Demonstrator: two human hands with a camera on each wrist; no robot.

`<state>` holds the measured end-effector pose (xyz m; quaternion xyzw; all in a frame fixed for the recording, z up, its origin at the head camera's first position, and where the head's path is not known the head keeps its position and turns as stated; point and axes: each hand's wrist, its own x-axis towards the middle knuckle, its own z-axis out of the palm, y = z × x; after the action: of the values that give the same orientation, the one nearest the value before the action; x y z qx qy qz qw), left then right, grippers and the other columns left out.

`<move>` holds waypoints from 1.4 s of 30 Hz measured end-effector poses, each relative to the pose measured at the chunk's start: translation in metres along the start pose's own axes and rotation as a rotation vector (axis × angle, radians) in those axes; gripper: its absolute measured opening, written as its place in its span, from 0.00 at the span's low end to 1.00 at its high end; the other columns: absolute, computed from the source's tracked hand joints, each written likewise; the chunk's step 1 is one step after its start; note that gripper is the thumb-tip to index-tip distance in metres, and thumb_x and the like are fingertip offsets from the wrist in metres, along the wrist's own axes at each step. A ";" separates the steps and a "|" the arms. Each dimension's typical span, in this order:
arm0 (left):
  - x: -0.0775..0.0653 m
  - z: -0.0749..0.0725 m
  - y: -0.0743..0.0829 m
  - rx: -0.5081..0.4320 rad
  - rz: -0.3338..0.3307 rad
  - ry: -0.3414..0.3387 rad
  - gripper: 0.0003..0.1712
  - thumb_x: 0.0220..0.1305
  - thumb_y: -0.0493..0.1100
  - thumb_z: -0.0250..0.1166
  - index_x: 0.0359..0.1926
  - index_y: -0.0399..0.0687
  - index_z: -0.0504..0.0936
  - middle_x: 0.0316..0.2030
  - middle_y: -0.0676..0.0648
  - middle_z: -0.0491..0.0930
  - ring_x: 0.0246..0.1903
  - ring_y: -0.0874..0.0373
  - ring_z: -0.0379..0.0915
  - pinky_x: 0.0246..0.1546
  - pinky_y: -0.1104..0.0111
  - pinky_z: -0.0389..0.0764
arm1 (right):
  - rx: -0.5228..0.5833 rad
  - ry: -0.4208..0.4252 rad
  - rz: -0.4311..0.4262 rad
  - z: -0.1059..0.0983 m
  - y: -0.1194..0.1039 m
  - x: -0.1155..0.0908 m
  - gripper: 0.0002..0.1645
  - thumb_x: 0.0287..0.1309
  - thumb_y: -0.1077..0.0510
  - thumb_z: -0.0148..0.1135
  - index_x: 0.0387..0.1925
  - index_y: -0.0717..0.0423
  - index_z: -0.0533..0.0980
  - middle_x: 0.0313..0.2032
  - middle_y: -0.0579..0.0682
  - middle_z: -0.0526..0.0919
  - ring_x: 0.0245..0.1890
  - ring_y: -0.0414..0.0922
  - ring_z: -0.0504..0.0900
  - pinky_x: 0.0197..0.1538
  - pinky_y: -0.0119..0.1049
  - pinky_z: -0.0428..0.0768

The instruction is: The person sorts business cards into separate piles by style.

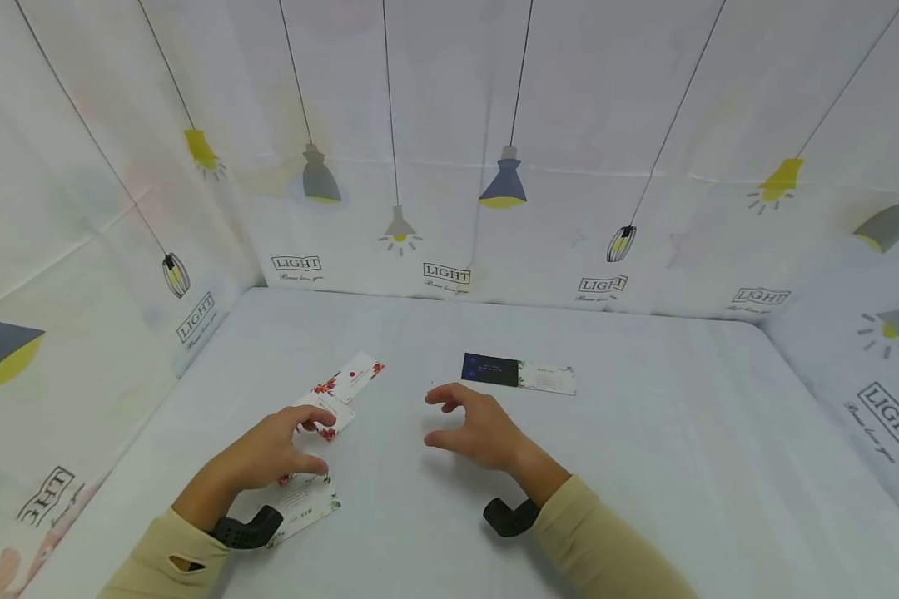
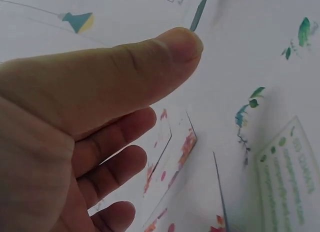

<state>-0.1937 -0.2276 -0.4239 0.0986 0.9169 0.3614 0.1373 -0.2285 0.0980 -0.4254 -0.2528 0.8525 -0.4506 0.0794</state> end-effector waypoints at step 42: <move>0.050 0.065 0.015 0.016 0.234 -0.042 0.33 0.52 0.46 0.79 0.59 0.54 0.79 0.55 0.55 0.76 0.56 0.54 0.68 0.58 0.52 0.70 | -0.142 -0.148 -0.010 0.041 -0.003 0.000 0.31 0.54 0.52 0.74 0.59 0.51 0.76 0.53 0.42 0.81 0.52 0.44 0.75 0.56 0.43 0.72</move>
<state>-0.2184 -0.1620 -0.4680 0.2136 0.8989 0.3658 0.1123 -0.2123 0.0672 -0.4472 -0.2943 0.8729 -0.3697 0.1217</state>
